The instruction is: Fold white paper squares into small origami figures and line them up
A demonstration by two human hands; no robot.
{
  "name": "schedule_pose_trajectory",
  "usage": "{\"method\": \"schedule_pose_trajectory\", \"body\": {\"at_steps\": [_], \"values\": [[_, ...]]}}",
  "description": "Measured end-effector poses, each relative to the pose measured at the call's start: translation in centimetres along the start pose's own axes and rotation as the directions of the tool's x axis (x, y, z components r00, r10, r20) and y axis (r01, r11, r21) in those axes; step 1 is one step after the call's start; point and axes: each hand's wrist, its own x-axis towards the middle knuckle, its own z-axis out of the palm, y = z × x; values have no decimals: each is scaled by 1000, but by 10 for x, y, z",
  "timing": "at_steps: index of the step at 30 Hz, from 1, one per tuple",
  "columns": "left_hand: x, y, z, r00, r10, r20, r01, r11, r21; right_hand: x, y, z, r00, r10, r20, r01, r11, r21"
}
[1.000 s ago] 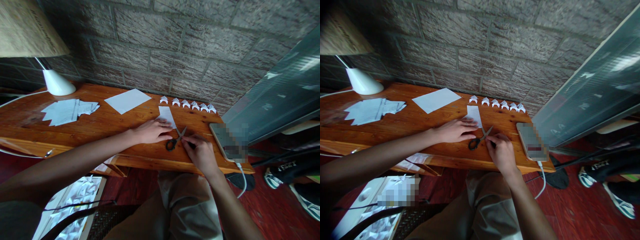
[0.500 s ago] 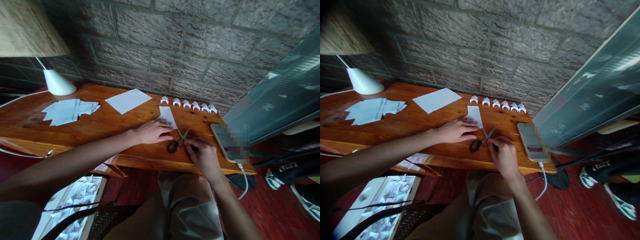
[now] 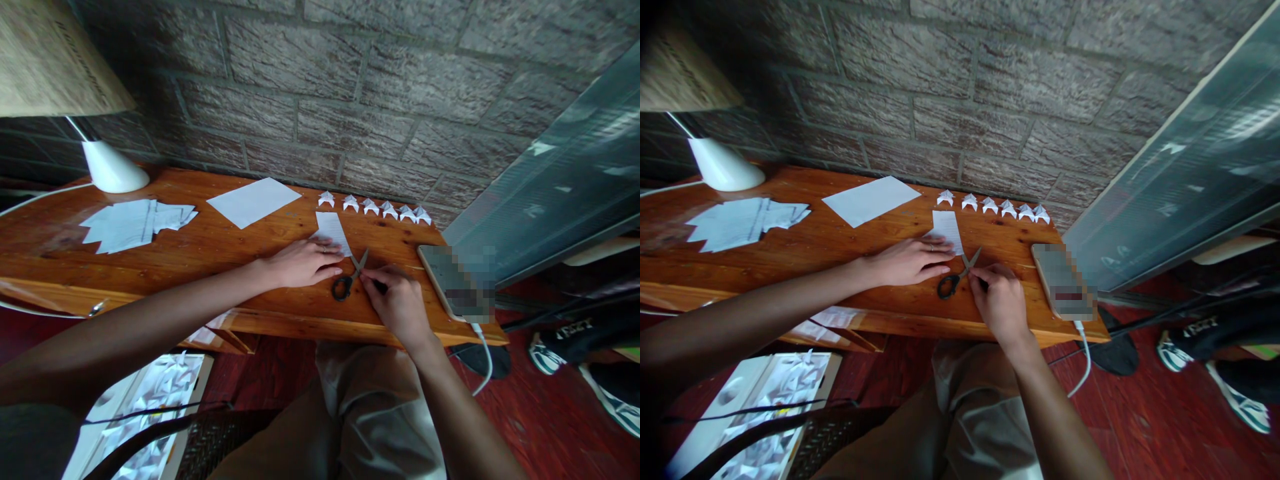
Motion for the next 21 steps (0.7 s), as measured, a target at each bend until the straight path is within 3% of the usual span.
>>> {"method": "schedule_pose_trajectory", "body": {"at_steps": [11, 21], "values": [[0, -1, 3, 999, 34, -18, -34, 999, 29, -8, 3, -3, 1000, -1, -27, 2, 1000, 7], [0, 1, 2, 999, 5, -33, -5, 1000, -19, 9, 4, 4, 1000, 19, -2, -19, 1000, -12]]}}
